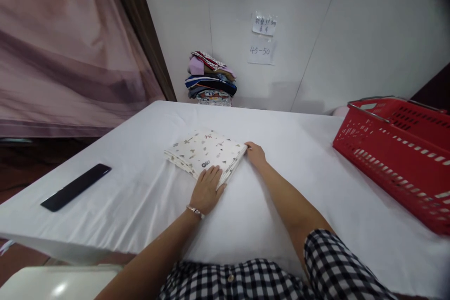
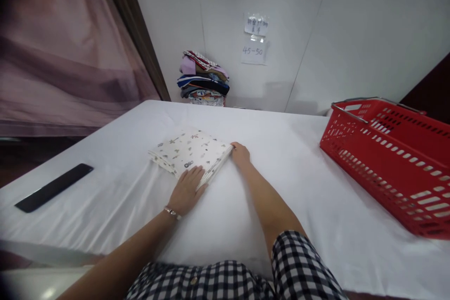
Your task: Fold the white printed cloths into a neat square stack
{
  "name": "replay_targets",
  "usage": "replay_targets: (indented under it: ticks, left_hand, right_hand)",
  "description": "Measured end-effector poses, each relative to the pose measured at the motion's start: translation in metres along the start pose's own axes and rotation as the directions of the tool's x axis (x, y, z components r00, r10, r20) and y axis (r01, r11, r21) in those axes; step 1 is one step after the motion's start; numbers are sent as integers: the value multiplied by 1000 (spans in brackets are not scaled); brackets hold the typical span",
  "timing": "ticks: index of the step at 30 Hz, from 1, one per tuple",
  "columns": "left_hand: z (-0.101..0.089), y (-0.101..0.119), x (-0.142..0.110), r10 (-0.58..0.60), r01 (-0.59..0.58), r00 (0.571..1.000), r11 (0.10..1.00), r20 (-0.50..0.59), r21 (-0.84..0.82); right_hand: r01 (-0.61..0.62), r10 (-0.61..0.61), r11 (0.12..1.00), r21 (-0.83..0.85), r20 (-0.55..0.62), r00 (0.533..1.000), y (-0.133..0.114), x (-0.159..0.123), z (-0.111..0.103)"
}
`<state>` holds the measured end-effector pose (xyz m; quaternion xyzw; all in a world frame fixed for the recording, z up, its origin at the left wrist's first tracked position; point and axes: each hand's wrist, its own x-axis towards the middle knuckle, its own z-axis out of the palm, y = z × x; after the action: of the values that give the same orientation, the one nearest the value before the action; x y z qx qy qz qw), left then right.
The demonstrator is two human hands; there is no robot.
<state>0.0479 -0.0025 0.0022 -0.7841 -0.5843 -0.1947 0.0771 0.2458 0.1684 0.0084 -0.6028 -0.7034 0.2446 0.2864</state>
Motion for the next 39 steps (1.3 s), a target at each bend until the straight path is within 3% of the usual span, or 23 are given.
replay_targets:
  ticks: [5, 8, 10, 13, 17, 24, 29, 31, 33, 36, 39]
  left_hand:
    - [0, 1, -1, 4, -4, 1000, 1000, -16, -2]
    - [1, 1, -2, 5, -5, 1000, 1000, -29, -7]
    - [3, 2, -3, 2, -3, 999, 1000, -39, -17]
    - [5, 3, -4, 1, -2, 999, 1000, -39, -23]
    - [0, 6, -9, -7, 7, 1000, 1000, -3, -18]
    - [-25, 5, -31, -22, 26, 999, 996, 45, -88]
    - [-44, -31, -28, -166, 158, 985, 975, -39, -157]
    - [-47, -57, -20, -302, 286, 950, 944, -82, -166]
    - [-49, -85, -10, -472, 453, 877, 875, -93, -170]
    - [-49, -122, 7, -687, 661, 722, 720, -81, -209]
    - [-48, -146, 25, -793, 777, 608, 585, 41, -231]
  right_hand:
    - [14, -14, 1000, 27, 16, 1000, -3, -5, -3]
    - [197, -194, 979, 45, -57, 979, -17, -16, -6]
    - [358, -354, 932, 63, -67, 933, -32, -27, -6]
    - [490, -490, 871, 6, 46, 870, -49, -46, 1]
    - [479, -435, 862, -163, 245, 866, -48, -63, 17]
    - [462, -411, 855, -233, 238, 880, -34, -67, 26]
    - [461, -401, 843, -279, 246, 882, -32, -66, 28]
    - [458, -399, 846, -274, 245, 884, -31, -66, 29]
    - [453, -395, 856, -251, 248, 884, -31, -66, 30]
    - [412, -378, 892, -187, 191, 906, -31, -67, 27]
    - [284, -282, 957, -60, 47, 958, -27, -65, 19]
